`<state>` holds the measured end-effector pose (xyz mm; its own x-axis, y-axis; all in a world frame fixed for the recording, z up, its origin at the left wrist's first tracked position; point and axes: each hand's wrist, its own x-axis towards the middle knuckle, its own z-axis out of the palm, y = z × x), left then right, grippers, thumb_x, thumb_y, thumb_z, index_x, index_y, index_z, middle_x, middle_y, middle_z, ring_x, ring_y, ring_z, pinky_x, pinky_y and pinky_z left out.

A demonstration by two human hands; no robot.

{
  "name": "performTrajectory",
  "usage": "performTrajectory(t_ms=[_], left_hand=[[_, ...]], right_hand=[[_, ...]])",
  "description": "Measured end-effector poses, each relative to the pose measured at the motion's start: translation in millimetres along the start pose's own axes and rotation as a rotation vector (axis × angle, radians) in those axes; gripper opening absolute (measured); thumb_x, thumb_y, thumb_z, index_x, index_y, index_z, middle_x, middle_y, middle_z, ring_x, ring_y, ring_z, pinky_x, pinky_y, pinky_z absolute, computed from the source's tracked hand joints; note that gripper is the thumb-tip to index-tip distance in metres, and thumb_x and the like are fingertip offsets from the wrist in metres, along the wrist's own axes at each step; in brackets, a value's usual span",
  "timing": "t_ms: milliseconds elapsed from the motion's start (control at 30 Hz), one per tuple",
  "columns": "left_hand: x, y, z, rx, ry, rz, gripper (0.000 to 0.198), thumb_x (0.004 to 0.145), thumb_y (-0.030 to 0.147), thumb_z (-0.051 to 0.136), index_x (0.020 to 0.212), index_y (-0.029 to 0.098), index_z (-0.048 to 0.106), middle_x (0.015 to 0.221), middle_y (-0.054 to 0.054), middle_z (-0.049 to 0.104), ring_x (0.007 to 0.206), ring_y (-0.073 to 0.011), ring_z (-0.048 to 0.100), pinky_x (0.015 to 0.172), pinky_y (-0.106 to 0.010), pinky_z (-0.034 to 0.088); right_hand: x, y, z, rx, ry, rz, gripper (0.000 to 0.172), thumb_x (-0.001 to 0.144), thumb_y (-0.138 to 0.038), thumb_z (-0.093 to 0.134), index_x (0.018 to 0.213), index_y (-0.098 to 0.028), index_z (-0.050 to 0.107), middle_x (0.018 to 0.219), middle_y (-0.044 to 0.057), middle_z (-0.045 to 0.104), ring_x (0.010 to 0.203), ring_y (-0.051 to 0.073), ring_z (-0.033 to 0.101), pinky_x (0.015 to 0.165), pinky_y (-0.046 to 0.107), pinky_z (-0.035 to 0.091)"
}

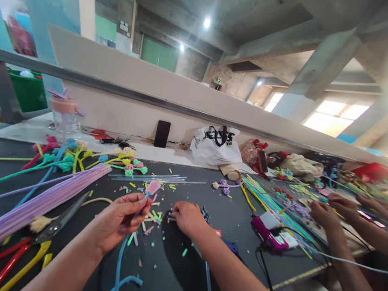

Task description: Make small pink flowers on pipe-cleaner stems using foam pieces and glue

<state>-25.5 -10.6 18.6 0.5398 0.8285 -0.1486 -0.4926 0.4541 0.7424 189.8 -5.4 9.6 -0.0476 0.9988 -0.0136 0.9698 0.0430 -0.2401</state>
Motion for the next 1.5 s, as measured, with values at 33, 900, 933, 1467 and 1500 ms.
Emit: performTrajectory(t_ms=[33, 900, 933, 1467, 1500], left_hand=[[0.4, -0.4, 0.0, -0.002, -0.002, -0.005, 0.010, 0.073, 0.018, 0.065, 0.077, 0.009, 0.064, 0.066, 0.000, 0.052, 0.042, -0.0002, 0.037, 0.034, -0.011, 0.018], [0.3, -11.0, 19.5, 0.003, -0.045, -0.016, 0.012, 0.079, 0.025, 0.058, 0.077, 0.013, 0.059, 0.060, 0.000, 0.052, 0.039, -0.0008, 0.034, 0.038, -0.017, 0.012], [0.2, -10.9, 19.8, 0.009, -0.038, -0.031, 0.013, 0.079, 0.025, 0.058, 0.077, 0.013, 0.058, 0.060, 0.001, 0.052, 0.039, -0.0006, 0.033, 0.039, -0.017, 0.011], [3.2, -15.7, 25.8, 0.212, 0.072, -0.131, 0.020, 0.075, 0.033, 0.061, 0.069, 0.015, 0.056, 0.057, 0.003, 0.050, 0.034, -0.0002, 0.029, 0.036, -0.019, 0.009], [3.0, -15.5, 26.0, 0.222, 0.073, -0.139, 0.020, 0.075, 0.034, 0.062, 0.069, 0.015, 0.056, 0.057, 0.003, 0.050, 0.034, -0.0001, 0.029, 0.036, -0.019, 0.009]], right_hand=[[-0.4, 1.4, -0.8, 0.027, 0.003, 0.002, 0.009, 0.075, -0.015, 0.055, 0.074, -0.019, 0.064, 0.077, 0.005, 0.069, 0.076, 0.019, 0.062, 0.068, 0.028, 0.036], [-14.9, -25.3, -66.1, 0.531, 0.351, -0.305, 0.011, 0.076, -0.023, 0.060, 0.065, -0.020, 0.060, 0.060, -0.001, 0.060, 0.066, 0.016, 0.057, 0.062, 0.025, 0.043], [-15.3, -24.0, -65.0, 0.508, 0.365, -0.331, 0.012, 0.076, -0.024, 0.060, 0.065, -0.021, 0.059, 0.061, -0.002, 0.059, 0.067, 0.016, 0.057, 0.067, 0.027, 0.043], [-24.6, -19.1, -61.6, 0.229, 0.443, -0.647, 0.013, 0.082, -0.014, 0.057, 0.078, -0.026, 0.060, 0.072, -0.004, 0.063, 0.072, 0.013, 0.059, 0.097, 0.038, 0.021], [-24.9, -19.7, -61.9, 0.224, 0.438, -0.652, 0.014, 0.081, -0.013, 0.057, 0.078, -0.027, 0.060, 0.072, -0.004, 0.063, 0.072, 0.012, 0.059, 0.097, 0.038, 0.020]])
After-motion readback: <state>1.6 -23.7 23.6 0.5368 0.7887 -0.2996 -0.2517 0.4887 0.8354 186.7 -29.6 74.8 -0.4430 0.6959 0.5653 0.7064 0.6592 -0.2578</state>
